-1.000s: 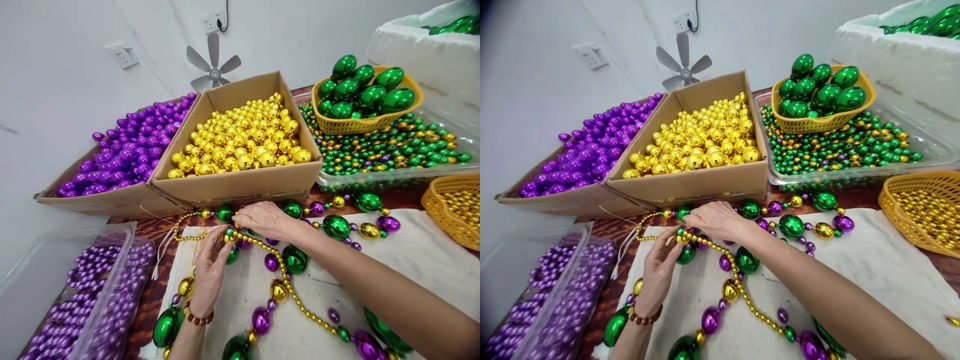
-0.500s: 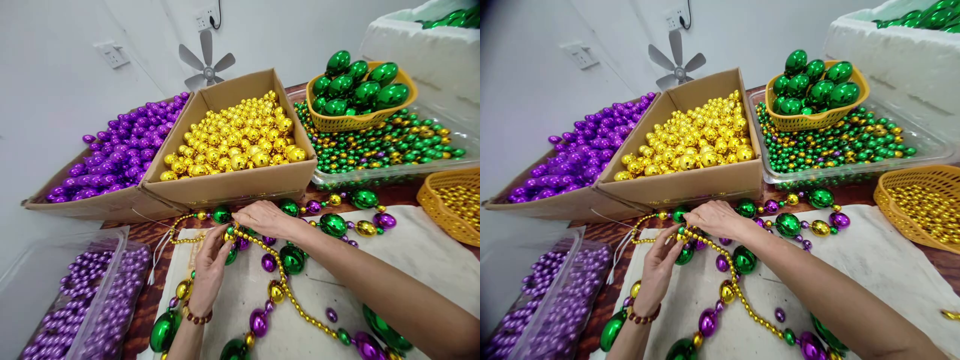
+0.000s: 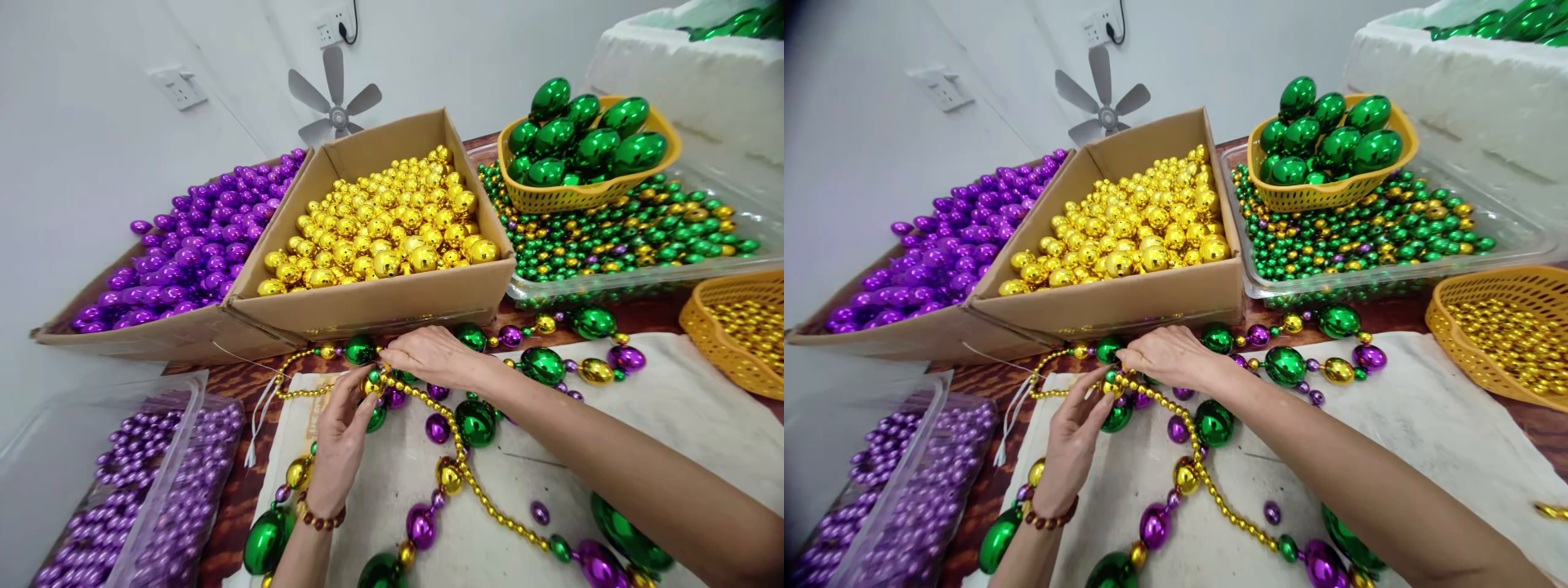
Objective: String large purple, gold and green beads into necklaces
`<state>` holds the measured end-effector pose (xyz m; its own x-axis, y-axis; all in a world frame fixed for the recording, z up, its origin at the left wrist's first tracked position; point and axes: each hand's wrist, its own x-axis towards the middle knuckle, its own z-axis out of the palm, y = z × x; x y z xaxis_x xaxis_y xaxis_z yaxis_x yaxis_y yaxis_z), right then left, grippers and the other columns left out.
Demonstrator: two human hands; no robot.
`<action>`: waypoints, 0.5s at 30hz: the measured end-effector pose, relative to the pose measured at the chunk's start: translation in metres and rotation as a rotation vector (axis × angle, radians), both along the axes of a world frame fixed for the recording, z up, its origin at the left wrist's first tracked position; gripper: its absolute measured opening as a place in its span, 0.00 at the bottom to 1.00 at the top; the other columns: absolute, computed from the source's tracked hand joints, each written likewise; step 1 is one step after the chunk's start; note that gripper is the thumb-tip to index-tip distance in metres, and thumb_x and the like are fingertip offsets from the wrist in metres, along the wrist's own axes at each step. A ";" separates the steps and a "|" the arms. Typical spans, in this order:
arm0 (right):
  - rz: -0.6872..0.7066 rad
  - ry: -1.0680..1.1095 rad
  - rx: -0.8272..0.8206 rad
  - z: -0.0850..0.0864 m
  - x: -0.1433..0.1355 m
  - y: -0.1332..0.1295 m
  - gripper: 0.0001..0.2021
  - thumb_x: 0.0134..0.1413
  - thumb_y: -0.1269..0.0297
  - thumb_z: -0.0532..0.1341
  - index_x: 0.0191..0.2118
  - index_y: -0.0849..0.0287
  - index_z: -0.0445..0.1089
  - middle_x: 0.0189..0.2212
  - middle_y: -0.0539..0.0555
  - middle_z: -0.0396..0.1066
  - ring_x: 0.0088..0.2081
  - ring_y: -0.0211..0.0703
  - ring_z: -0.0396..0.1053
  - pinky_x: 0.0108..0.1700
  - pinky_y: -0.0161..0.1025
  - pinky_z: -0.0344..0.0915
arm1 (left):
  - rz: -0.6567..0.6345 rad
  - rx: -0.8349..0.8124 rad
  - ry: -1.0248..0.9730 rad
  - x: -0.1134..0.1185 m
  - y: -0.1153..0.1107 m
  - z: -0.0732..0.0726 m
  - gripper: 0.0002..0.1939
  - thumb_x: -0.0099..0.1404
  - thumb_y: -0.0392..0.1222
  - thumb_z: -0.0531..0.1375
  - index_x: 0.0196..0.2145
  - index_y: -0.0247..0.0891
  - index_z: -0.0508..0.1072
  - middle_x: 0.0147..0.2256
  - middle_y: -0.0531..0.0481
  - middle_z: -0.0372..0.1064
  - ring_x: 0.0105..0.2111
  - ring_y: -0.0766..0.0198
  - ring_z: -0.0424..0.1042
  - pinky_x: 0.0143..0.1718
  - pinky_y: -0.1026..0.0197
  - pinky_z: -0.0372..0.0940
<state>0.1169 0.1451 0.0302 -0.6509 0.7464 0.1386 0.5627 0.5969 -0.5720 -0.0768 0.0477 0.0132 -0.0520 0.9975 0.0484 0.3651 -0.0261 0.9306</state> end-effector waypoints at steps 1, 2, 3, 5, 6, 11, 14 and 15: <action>0.003 -0.006 -0.003 0.000 0.000 -0.001 0.28 0.67 0.48 0.41 0.30 0.57 0.71 0.26 0.52 0.73 0.28 0.40 0.66 0.28 0.35 0.44 | 0.001 0.001 -0.005 0.000 0.000 0.000 0.19 0.64 0.44 0.60 0.53 0.47 0.69 0.53 0.48 0.66 0.53 0.57 0.67 0.54 0.58 0.61; 0.006 -0.012 -0.011 -0.001 0.000 -0.001 0.28 0.67 0.48 0.41 0.30 0.57 0.71 0.27 0.52 0.73 0.29 0.40 0.67 0.29 0.35 0.44 | 0.003 0.002 -0.010 0.000 -0.001 -0.001 0.19 0.64 0.44 0.60 0.53 0.46 0.69 0.53 0.48 0.66 0.53 0.57 0.67 0.54 0.58 0.62; 0.008 -0.017 -0.021 -0.001 0.000 -0.002 0.28 0.67 0.48 0.41 0.31 0.57 0.71 0.28 0.52 0.74 0.29 0.40 0.67 0.29 0.35 0.44 | 0.005 0.005 -0.015 0.000 -0.001 -0.001 0.19 0.64 0.44 0.60 0.53 0.46 0.69 0.53 0.48 0.66 0.53 0.57 0.67 0.54 0.58 0.62; 0.009 -0.018 -0.044 -0.002 0.000 -0.002 0.27 0.67 0.48 0.42 0.31 0.57 0.71 0.28 0.52 0.74 0.29 0.40 0.67 0.29 0.35 0.45 | 0.011 0.011 -0.023 0.000 -0.002 -0.001 0.19 0.64 0.44 0.60 0.52 0.46 0.70 0.54 0.48 0.65 0.53 0.57 0.66 0.55 0.57 0.61; 0.012 -0.011 -0.051 -0.002 -0.001 -0.002 0.27 0.67 0.48 0.42 0.31 0.57 0.71 0.28 0.51 0.73 0.29 0.40 0.67 0.28 0.35 0.45 | 0.014 0.012 -0.023 0.000 -0.003 -0.001 0.19 0.64 0.44 0.60 0.52 0.46 0.70 0.54 0.48 0.65 0.54 0.56 0.66 0.55 0.57 0.61; 0.006 0.054 -0.111 0.004 0.002 -0.004 0.26 0.67 0.47 0.43 0.30 0.58 0.69 0.27 0.50 0.71 0.28 0.39 0.65 0.29 0.34 0.47 | 0.023 0.005 -0.033 0.002 -0.001 -0.001 0.19 0.64 0.44 0.60 0.53 0.45 0.69 0.55 0.47 0.65 0.54 0.56 0.66 0.54 0.56 0.63; -0.038 0.126 -0.162 0.019 0.018 -0.021 0.24 0.66 0.47 0.45 0.33 0.58 0.69 0.31 0.51 0.72 0.32 0.40 0.67 0.33 0.34 0.53 | 0.020 0.017 -0.034 0.000 0.000 -0.001 0.20 0.63 0.43 0.61 0.53 0.45 0.70 0.54 0.46 0.66 0.52 0.55 0.68 0.51 0.56 0.65; -0.059 0.158 -0.162 0.024 0.028 -0.031 0.20 0.66 0.49 0.47 0.37 0.58 0.68 0.34 0.51 0.72 0.35 0.40 0.67 0.35 0.34 0.55 | 0.022 0.038 -0.026 -0.002 0.000 -0.001 0.20 0.62 0.43 0.61 0.52 0.44 0.70 0.52 0.46 0.67 0.51 0.55 0.68 0.50 0.57 0.66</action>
<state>0.1446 0.1142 0.0540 -0.5850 0.8035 0.1108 0.4901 0.4590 -0.7410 -0.0785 0.0481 0.0120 -0.0755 0.9936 0.0842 0.3414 -0.0535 0.9384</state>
